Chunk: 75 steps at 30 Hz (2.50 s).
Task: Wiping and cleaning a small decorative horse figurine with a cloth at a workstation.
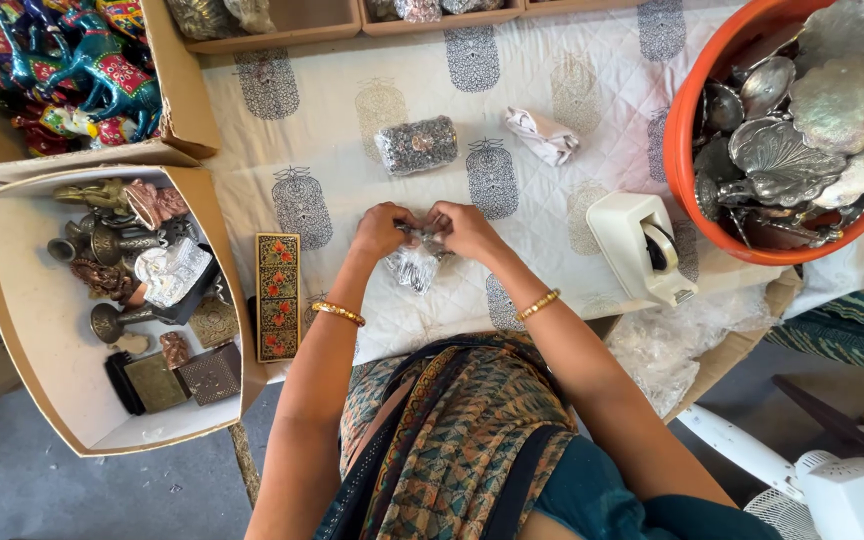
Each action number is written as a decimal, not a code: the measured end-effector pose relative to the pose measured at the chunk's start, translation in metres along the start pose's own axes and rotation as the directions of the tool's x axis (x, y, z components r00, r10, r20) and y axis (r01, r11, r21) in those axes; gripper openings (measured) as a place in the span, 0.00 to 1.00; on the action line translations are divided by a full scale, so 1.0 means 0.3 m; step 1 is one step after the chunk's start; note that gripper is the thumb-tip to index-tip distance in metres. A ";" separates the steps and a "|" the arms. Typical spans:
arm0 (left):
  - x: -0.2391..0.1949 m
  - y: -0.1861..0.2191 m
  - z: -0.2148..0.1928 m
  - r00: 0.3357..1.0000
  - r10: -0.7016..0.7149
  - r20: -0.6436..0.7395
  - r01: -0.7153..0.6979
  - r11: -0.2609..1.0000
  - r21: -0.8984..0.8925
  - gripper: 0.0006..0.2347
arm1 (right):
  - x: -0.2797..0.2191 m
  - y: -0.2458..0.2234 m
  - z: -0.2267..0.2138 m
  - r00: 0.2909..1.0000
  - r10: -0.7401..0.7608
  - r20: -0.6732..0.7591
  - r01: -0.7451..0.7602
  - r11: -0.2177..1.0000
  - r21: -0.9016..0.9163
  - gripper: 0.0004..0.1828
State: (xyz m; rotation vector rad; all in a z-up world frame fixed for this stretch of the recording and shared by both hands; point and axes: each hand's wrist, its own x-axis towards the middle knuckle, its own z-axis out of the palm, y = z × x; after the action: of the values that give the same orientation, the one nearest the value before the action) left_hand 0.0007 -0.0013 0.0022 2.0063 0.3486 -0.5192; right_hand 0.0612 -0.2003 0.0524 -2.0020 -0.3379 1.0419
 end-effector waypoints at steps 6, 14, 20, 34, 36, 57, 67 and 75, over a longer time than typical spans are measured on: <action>-0.002 0.004 0.016 0.999 -0.047 -0.010 0.047 0.999 -0.027 0.14 | -0.227 0.015 0.131 0.750 -0.639 -0.171 0.491 0.711 -0.504 0.23; -0.019 0.109 0.030 0.993 -0.106 -0.043 0.112 0.978 0.173 0.10 | -0.358 -0.072 0.227 0.810 -0.574 -0.120 0.396 0.686 -0.610 0.61; 0.076 0.029 0.120 0.996 -0.023 -0.084 0.056 0.905 0.421 0.11 | -0.294 0.021 0.241 0.733 -0.647 -0.211 0.359 0.631 -0.688 0.55; -0.099 0.020 -0.016 0.960 -0.013 0.281 0.216 0.675 -0.706 0.14 | -0.175 0.103 -0.136 0.971 -0.234 -0.050 0.239 0.930 0.279 0.35; -0.169 0.096 -0.057 0.976 0.163 0.143 -0.013 0.702 -0.712 0.14 | -0.150 0.070 -0.166 0.987 -0.161 -0.016 0.153 0.893 0.423 0.36; -0.202 -0.035 -0.031 0.757 0.338 -0.559 -0.003 0.857 0.515 0.30 | 0.699 -0.802 -0.372 0.641 -0.731 -0.236 0.610 0.671 -0.421 0.32; -0.205 -0.023 -0.050 0.752 0.332 -0.569 -0.009 0.869 0.495 0.28 | 0.897 -0.803 -0.283 0.611 -0.749 -0.256 0.482 0.608 -0.630 0.30; -0.201 -0.027 -0.050 0.755 0.325 -0.570 -0.017 0.878 0.478 0.28 | 0.924 -0.775 -0.236 0.578 -0.775 -0.256 0.407 0.546 -0.733 0.33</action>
State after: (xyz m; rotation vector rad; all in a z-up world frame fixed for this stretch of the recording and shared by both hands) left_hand -0.0520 0.0143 0.0323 2.6136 0.4706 0.2703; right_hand 0.3181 0.0594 0.1023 -2.3235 -1.0888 -0.2095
